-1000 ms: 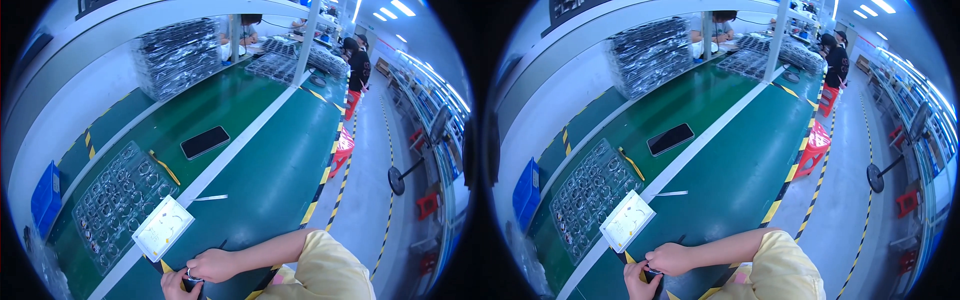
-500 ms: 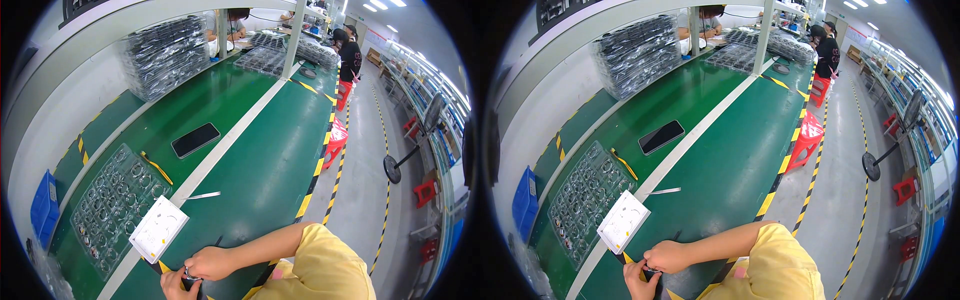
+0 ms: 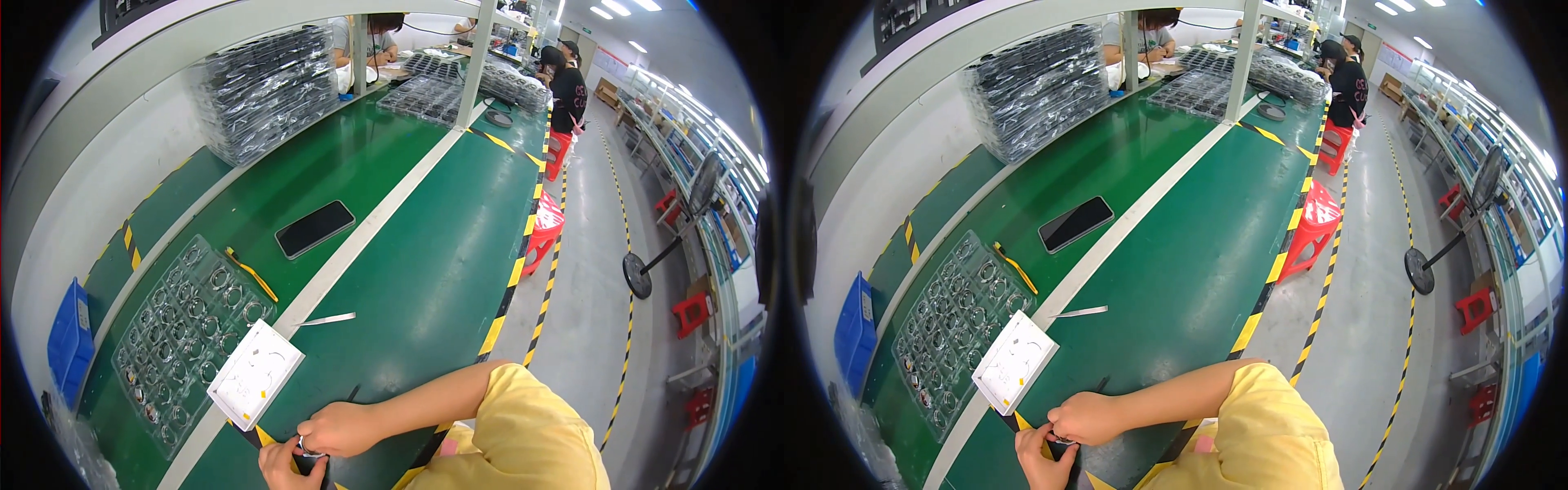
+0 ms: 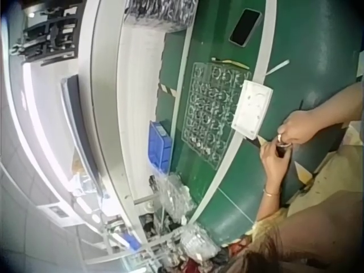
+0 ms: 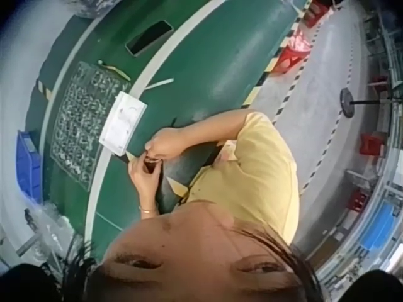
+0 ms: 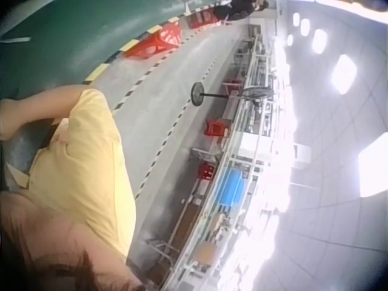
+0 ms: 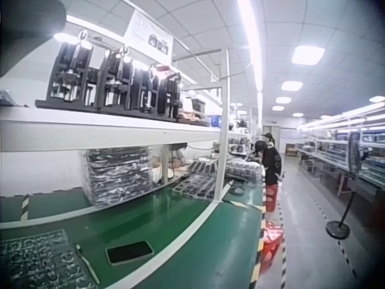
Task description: The person applies a strip along the inner edge of a circular watch case, pressing it in place with a small tool.
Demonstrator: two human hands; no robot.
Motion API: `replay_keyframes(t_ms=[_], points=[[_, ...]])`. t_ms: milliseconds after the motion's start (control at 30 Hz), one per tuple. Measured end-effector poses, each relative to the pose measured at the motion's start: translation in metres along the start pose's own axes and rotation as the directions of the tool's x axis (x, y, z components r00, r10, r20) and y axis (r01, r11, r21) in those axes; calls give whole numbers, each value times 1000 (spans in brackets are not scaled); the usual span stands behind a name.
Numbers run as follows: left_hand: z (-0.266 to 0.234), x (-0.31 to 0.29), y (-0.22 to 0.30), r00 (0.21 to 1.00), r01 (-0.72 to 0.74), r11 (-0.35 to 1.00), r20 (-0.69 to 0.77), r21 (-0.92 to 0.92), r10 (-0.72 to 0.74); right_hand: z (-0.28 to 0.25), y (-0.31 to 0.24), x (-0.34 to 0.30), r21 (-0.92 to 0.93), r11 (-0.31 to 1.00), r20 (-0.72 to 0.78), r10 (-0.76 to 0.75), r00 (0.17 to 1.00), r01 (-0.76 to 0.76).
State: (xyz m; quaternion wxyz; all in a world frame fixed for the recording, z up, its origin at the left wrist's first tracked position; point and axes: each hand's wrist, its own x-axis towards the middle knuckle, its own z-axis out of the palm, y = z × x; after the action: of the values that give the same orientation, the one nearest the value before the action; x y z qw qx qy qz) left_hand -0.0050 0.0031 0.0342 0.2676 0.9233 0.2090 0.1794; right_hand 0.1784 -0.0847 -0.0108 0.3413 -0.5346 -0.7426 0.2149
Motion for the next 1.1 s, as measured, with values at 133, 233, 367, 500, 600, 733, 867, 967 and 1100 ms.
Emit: replay_keyframes(t_ms=[133,233,367,500,600,733,867,967,1100], points=[[-1,-3,-2,1000,-10,1000,-15,-7,10,-7,1,3,47,999,52,-27,998,25],[-1,-4,-2,1000,-10,1000,5,-9,10,-8,0,4,47,999,95,-10,995,5],[1,-6,-3,1000,-26,1000,0,6,26,-11,3,2,66,997,104,-43,994,36],[1,-4,-2,1000,-15,1000,23,-12,15,-11,4,4,63,998,127,-34,991,26],[0,-5,-2,1000,-2,1000,18,-7,3,-5,-1,4,36,999,85,-20,996,17],[2,-2,-1,1000,-5,1000,23,-7,5,-4,-5,2,-17,1000,38,0,999,0],[1,-4,-5,999,-13,1000,35,-8,13,7,-5,3,-23,999,8,23,1000,-23],[-1,-6,-1,999,33,999,31,-7,-33,8,-9,2,-57,998,-26,35,999,-37],[-1,-6,1,999,29,999,33,-24,-28,2,-6,4,-3,999,17,34,999,-33]])
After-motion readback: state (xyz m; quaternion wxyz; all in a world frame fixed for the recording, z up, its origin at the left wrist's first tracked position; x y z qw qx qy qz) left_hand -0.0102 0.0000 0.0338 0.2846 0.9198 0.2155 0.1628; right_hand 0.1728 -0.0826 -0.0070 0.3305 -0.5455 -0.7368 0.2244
